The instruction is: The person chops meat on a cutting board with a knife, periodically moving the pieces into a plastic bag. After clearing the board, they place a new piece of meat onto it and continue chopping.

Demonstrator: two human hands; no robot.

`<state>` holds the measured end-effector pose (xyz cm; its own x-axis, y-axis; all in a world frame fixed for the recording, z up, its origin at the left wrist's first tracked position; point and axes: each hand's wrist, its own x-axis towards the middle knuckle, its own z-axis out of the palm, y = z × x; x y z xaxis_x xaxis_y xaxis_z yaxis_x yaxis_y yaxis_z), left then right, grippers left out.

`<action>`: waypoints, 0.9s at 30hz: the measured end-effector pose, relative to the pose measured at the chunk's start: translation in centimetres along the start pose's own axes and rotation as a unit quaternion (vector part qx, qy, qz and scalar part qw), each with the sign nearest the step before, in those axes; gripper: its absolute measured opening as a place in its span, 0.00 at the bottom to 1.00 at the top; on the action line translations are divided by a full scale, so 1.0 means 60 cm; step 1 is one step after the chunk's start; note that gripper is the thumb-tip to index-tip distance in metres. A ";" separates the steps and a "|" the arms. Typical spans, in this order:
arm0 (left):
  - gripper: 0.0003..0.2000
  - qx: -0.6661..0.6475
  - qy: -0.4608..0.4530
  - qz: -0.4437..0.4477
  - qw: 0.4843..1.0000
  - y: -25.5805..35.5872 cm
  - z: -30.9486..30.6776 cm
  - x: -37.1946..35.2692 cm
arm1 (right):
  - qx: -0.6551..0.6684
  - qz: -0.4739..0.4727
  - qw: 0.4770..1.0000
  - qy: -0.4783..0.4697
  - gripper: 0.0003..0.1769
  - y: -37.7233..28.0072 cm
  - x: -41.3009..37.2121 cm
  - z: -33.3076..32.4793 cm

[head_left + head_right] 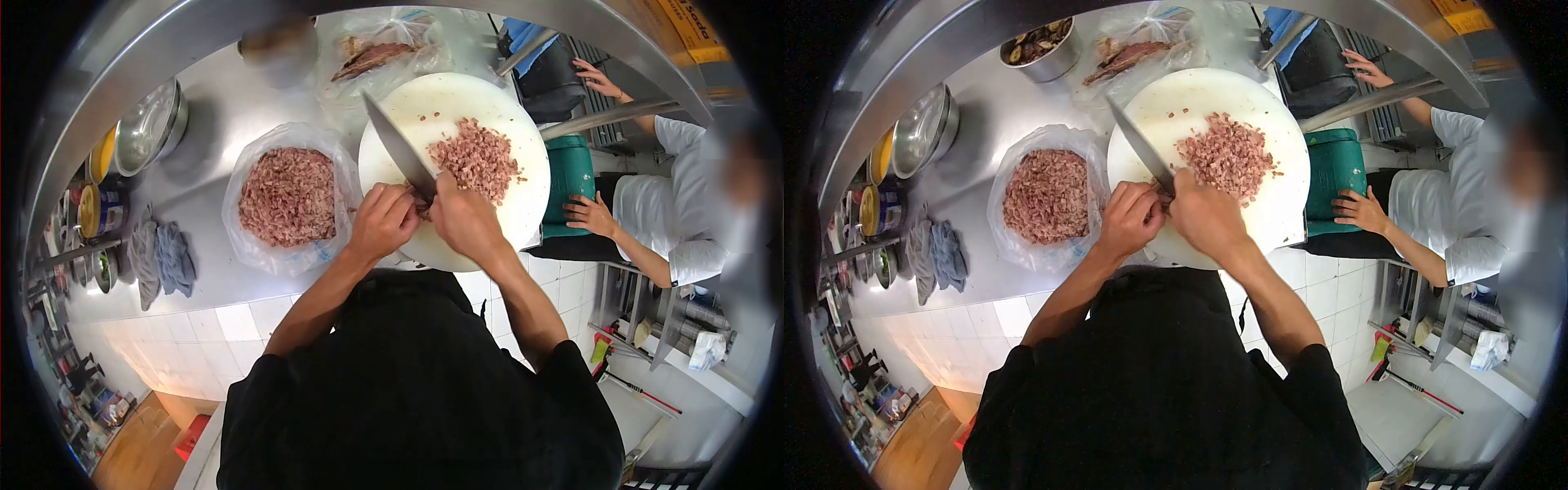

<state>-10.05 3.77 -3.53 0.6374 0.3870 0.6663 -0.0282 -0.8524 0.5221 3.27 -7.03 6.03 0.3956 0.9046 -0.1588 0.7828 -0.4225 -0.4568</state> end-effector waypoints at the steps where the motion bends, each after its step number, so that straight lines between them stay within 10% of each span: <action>1: 0.10 0.000 0.002 0.003 1.000 -0.002 0.000 0.003 | 0.021 0.023 1.000 0.000 0.11 0.016 0.011 -0.001; 4: 0.11 -0.004 -0.009 0.007 1.000 -0.005 -0.010 -0.007 | 0.117 -0.069 0.988 0.068 0.10 0.072 0.015 -0.027; 14: 0.32 0.154 -0.163 -0.126 0.966 0.041 -0.047 -0.011 | 0.107 0.111 0.984 0.088 0.08 0.122 -0.075 -0.141; 27: 0.21 0.024 -0.129 0.012 0.991 0.017 -0.041 0.023 | 0.032 0.107 0.993 0.049 0.08 -0.006 -0.109 -0.083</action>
<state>-11.11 4.32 -0.76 0.8131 0.2691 0.5162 -0.0133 -0.8779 0.4786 2.80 -13.05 11.61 0.5960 0.7840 -0.1735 0.6459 -0.5964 -0.4765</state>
